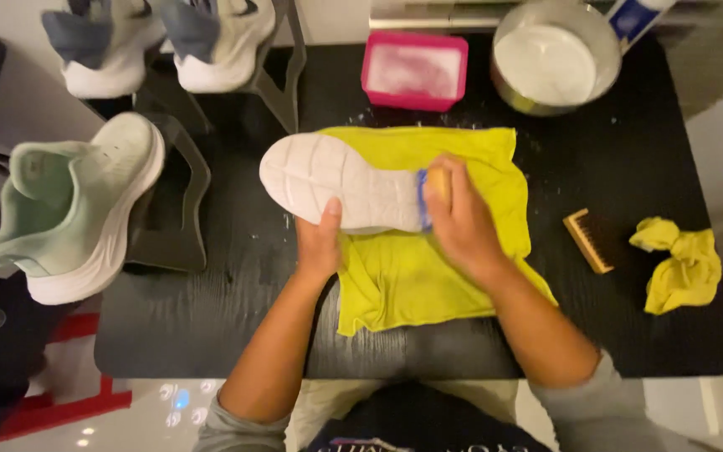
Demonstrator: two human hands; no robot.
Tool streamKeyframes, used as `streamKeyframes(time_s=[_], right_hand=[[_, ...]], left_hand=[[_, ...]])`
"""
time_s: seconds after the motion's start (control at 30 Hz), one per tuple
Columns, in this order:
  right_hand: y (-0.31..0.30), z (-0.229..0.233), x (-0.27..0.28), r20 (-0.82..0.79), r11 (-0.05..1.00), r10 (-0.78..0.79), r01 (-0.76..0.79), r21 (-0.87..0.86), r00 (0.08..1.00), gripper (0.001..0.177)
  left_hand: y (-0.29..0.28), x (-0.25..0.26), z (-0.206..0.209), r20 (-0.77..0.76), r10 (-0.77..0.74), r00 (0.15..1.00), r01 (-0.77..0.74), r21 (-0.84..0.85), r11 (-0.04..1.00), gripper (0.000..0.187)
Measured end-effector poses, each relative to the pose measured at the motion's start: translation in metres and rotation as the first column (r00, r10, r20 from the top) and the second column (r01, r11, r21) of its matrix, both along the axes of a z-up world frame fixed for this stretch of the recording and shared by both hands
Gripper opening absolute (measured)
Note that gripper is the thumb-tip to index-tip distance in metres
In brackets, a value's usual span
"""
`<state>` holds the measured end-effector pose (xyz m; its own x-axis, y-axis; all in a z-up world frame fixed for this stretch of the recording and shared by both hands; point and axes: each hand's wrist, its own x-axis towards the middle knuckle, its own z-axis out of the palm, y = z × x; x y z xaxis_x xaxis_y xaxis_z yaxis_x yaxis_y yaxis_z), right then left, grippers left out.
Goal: Cleaning the sole and upper of a white sneaker using a brush, soapy water, and a cloth.
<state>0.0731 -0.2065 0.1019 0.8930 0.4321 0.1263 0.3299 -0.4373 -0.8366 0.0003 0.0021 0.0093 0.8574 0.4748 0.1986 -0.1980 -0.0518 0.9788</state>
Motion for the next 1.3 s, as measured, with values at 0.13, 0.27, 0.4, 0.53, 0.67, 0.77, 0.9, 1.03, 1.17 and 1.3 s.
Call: streamKeyframes(time_s=[0.13,0.27,0.4,0.53,0.67,0.77,0.9,1.03,1.17,1.3], right_hand=[[0.006,-0.009,-0.015,0.006,0.997,0.078,-0.078,0.028,0.997,0.032],[-0.006,-0.031,0.021,-0.008,0.993,-0.030,0.029,-0.116,1.000,0.033],[-0.012,-0.031,0.031,-0.073,0.994,-0.101,0.098,-0.044,0.992,0.037],[-0.003,-0.034,0.016,-0.049,0.996,0.042,-0.038,0.087,0.998,0.036],[-0.011,-0.046,0.043,-0.048,1.000,-0.008,0.007,-0.026,0.999,0.037],[-0.015,-0.040,0.037,-0.047,0.997,-0.047,0.044,-0.057,0.998,0.037],[0.000,-0.036,0.025,-0.104,0.995,0.054,-0.044,0.094,0.993,0.034],[-0.014,-0.044,0.043,-0.029,0.999,0.014,-0.016,-0.051,0.999,0.033],[-0.008,-0.030,0.027,0.026,1.000,0.023,-0.023,0.009,0.999,0.036],[0.003,-0.021,0.010,-0.004,0.994,0.099,-0.099,0.038,0.995,0.033]], left_hand=[[-0.004,0.000,0.042,-0.015,0.028,1.000,-0.029,-0.070,0.997,0.072],[-0.008,0.003,0.042,-0.037,0.009,0.999,-0.010,-0.019,1.000,0.072],[-0.007,-0.001,0.048,-0.030,0.009,1.000,-0.010,-0.034,0.999,0.073],[-0.001,0.001,0.033,-0.039,0.015,0.999,-0.018,-0.075,0.997,0.075],[0.002,0.002,0.019,0.021,0.010,1.000,-0.008,-0.080,0.997,0.072],[0.001,0.002,0.016,0.048,0.021,0.999,-0.016,-0.107,0.994,0.070],[0.004,0.003,0.019,0.035,0.038,0.999,-0.033,-0.115,0.993,0.068],[0.000,0.004,0.019,0.041,0.002,0.999,0.003,-0.112,0.994,0.070],[0.003,0.007,0.016,0.073,0.029,0.997,-0.019,-0.134,0.991,0.070],[0.004,0.002,0.012,0.017,0.005,1.000,-0.005,-0.014,1.000,0.070]])
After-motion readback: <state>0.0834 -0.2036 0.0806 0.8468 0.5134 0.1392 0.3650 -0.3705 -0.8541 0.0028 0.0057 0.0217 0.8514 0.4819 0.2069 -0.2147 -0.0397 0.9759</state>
